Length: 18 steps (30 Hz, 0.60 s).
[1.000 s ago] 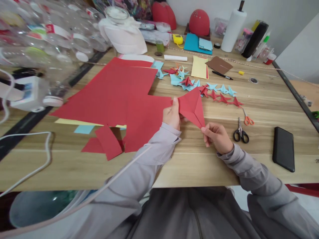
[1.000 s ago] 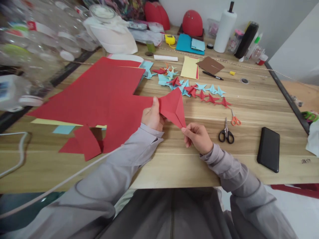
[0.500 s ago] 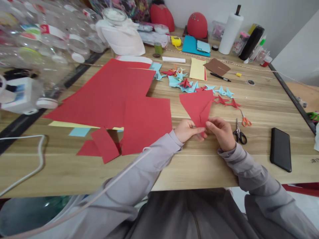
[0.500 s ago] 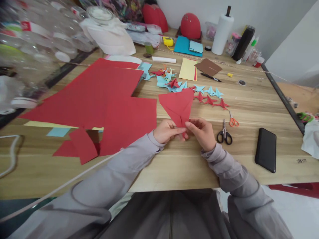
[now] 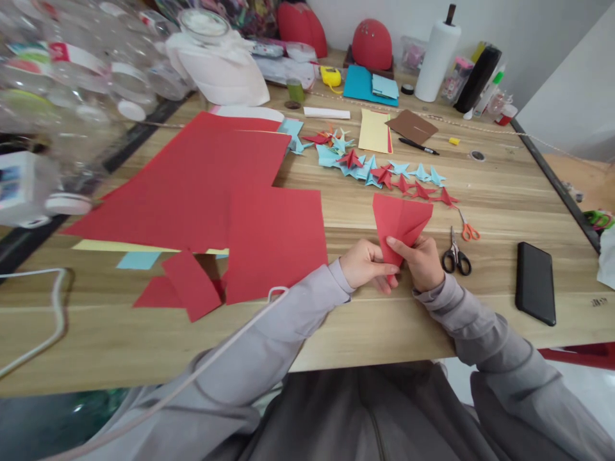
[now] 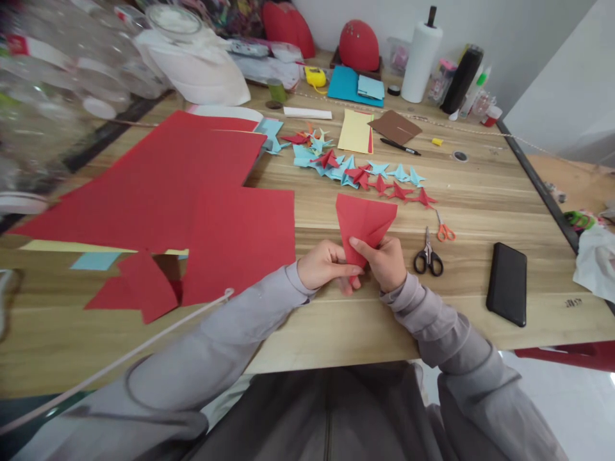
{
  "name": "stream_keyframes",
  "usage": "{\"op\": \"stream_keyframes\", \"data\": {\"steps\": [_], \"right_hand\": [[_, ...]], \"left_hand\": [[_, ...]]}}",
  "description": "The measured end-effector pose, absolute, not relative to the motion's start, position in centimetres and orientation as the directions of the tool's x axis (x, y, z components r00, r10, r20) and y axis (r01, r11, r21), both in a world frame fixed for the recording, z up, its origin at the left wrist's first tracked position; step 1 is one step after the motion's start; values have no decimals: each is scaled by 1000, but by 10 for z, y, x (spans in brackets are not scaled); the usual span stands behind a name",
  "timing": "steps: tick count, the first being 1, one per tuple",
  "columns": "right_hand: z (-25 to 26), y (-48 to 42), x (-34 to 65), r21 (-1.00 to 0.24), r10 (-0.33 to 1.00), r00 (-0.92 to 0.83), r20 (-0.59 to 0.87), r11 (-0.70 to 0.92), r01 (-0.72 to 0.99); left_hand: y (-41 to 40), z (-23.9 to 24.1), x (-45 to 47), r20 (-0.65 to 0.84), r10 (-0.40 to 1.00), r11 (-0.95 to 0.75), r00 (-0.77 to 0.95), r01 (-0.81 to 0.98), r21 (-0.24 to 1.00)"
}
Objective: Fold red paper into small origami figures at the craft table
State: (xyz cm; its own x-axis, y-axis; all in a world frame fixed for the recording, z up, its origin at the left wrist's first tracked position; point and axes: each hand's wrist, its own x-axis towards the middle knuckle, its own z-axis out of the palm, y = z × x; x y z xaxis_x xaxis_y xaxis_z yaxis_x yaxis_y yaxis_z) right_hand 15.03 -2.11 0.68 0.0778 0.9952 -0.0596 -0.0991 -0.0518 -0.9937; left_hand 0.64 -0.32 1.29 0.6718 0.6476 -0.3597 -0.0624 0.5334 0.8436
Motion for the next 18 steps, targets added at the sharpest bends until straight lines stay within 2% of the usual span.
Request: {"op": "stream_keyframes", "data": {"steps": [14,18], "right_hand": [[6,-14,153,-991,984,177,-34,-10,-135],[3,-5,161,-991,977,210,-45,-17,-133]], "left_hand": [[-4,12,9,-367,665,524,650,-55,850],[-3,14,6,-357,627,520,692,-31,854]]}}
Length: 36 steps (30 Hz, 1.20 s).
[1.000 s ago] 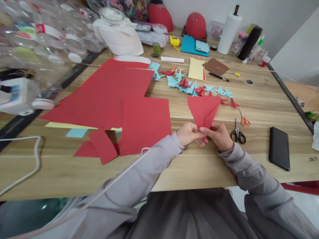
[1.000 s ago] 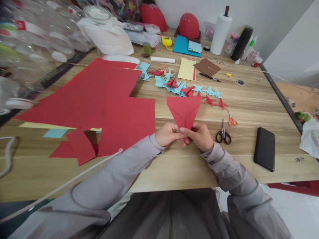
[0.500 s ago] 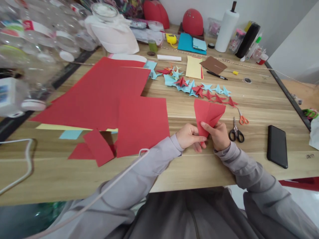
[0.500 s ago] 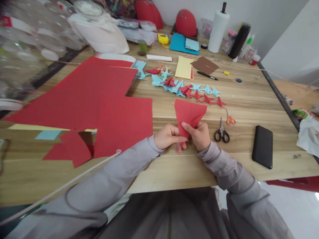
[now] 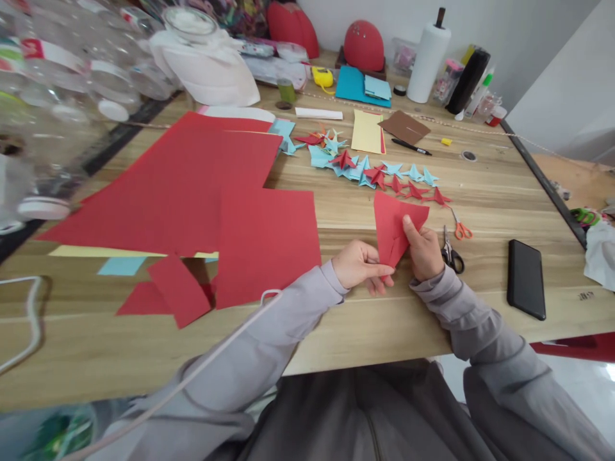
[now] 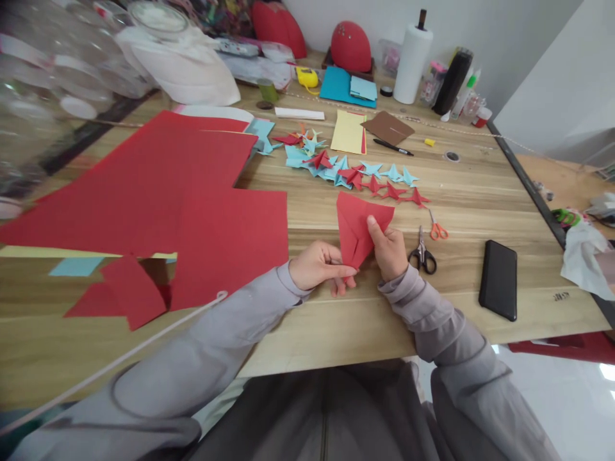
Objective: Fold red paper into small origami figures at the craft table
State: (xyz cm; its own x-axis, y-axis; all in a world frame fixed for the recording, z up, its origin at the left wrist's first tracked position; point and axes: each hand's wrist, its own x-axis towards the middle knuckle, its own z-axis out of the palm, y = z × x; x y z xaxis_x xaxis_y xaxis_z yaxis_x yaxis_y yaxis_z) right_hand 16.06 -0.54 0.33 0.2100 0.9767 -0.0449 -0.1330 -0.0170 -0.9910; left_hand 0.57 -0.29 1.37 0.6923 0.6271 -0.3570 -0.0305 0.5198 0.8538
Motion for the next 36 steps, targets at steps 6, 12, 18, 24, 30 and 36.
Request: {"op": "stream_keyframes", "data": {"steps": [6,12,18,24,30,36], "right_hand": [[2,6,175,-997,959,280,-35,-16,-71],[9,13,187,-976,959,231,-166,-126,-177],[12,-2,171,-996,991,-110,-79,-83,-31],[12,-8,165,-994,976,-220,6,-18,-107],[16,-10,164,-990,993,-114,12,-4,-138],[10,-6,163,-977,998,-22,-54,-57,-207]], "left_hand": [[2,19,-5,-370,556,538,744,17,843],[6,14,-4,-384,632,532,673,-16,847],[5,10,3,-391,725,495,567,-35,868],[-5,13,11,-396,761,482,514,-39,875],[-9,15,14,-399,742,508,538,-64,859],[-10,12,12,-399,743,487,538,-25,873]]}}
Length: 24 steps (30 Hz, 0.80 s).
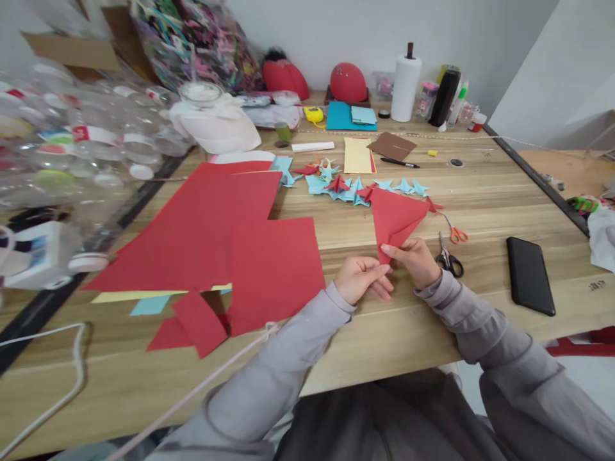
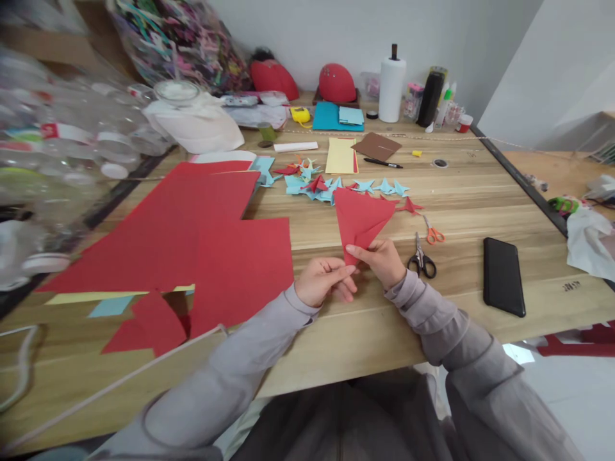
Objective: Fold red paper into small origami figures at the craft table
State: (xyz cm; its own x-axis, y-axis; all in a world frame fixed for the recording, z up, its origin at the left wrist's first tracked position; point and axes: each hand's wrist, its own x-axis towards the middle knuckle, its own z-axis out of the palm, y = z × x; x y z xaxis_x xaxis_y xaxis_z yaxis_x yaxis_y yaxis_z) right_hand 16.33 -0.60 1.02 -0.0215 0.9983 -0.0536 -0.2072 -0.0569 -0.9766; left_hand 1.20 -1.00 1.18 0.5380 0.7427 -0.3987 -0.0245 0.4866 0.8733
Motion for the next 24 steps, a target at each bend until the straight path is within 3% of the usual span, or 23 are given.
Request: {"op": "stream_keyframes", "data": {"steps": [2,4,7,13,16,18,20,22,24], "right_hand": [[8,-2,167,-962,994,60,-96,-77,-264],[8,1,170,-945,986,100,-131,-94,-314],[8,-2,167,-918,988,62,-140,-106,-382],[3,-11,153,-947,998,-48,-28,-42,-317],[3,-7,159,-988,993,118,-4,15,-154],[5,-6,166,-990,932,334,142,137,39],[8,-8,170,-899,842,383,381,241,366],[11,-11,172,-711,796,191,575,371,597],[10,-14,171,-533,768,-63,638,499,683]], "left_hand": [[-11,9,12,-325,824,370,463,-6,929],[-12,6,11,-146,939,148,312,15,989],[-12,2,13,85,981,-89,173,14,996],[-8,-5,16,212,974,-213,79,10,977],[0,-5,8,317,937,-301,-149,118,946],[5,-3,0,511,827,-440,-235,295,848],[5,2,-7,690,708,-554,-152,487,675],[2,7,-12,803,595,-642,31,620,451],[-3,10,-13,818,527,-706,229,654,272]]}}
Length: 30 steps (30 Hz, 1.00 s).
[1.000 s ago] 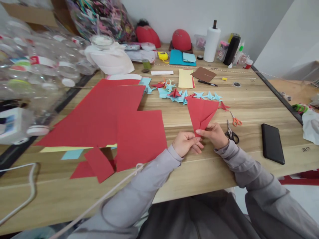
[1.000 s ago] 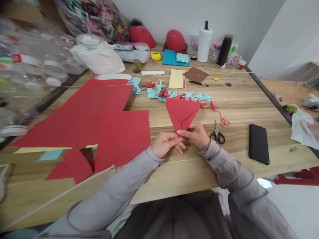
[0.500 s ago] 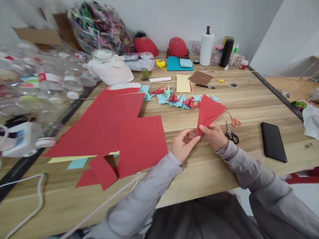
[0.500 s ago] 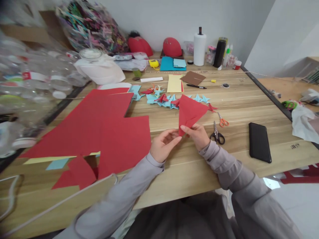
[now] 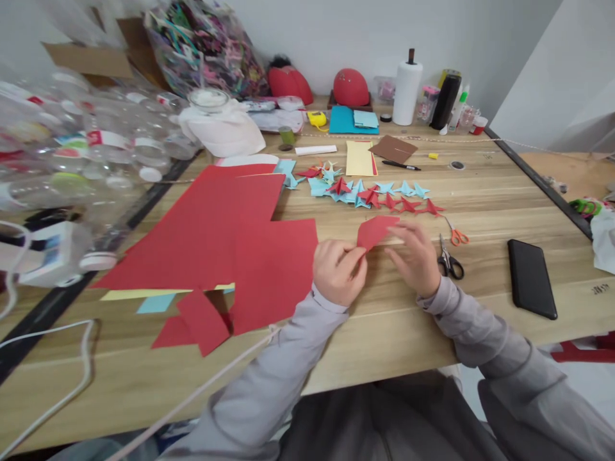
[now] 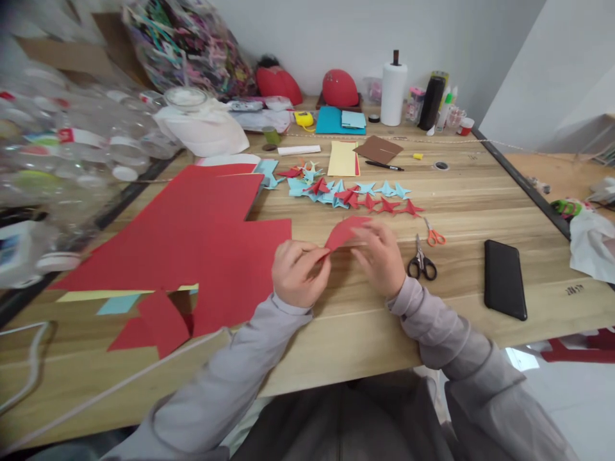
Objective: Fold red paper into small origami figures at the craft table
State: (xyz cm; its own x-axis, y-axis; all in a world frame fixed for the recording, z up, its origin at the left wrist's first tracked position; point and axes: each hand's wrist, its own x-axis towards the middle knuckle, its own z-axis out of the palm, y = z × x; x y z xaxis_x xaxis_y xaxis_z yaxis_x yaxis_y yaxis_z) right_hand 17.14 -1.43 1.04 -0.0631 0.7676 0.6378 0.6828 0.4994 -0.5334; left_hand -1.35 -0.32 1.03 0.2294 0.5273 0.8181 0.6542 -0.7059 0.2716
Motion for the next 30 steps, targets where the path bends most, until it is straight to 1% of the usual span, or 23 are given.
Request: {"op": "stream_keyframes", "data": {"steps": [2,3,5,8,10,13,16,18,23,27,30], "right_hand": [[8,-16,171,-418,753,-246,610,570,707],[6,-15,171,-385,754,-297,586,582,716],[3,-14,172,-357,763,-338,550,581,731],[0,-13,176,-337,770,-350,534,574,746],[0,-13,178,-298,766,-388,512,583,756],[-2,-12,180,-251,758,-468,454,613,749],[-3,-11,181,-281,774,-501,387,617,735],[-3,-11,182,-322,795,-493,353,598,734],[-3,-10,184,-376,855,-396,334,506,776],[-5,-5,184,-414,887,-321,332,443,795],[-6,1,182,-451,921,-239,307,362,816]], "left_hand": [[-7,11,-12,774,500,-765,390,618,183],[-7,11,-12,741,499,-787,450,593,170],[-4,8,-11,666,527,-799,527,575,177],[6,1,-15,568,616,-751,546,625,213],[11,-3,-18,503,664,-723,554,648,240],[13,-5,-20,409,694,-706,593,671,224],[11,-3,-19,345,700,-707,626,676,208],[9,-2,-18,322,715,-695,621,679,236],[11,0,-20,282,782,-623,556,698,352],[11,2,-20,261,799,-601,542,711,366],[10,0,-16,276,847,-531,454,748,399]]}}
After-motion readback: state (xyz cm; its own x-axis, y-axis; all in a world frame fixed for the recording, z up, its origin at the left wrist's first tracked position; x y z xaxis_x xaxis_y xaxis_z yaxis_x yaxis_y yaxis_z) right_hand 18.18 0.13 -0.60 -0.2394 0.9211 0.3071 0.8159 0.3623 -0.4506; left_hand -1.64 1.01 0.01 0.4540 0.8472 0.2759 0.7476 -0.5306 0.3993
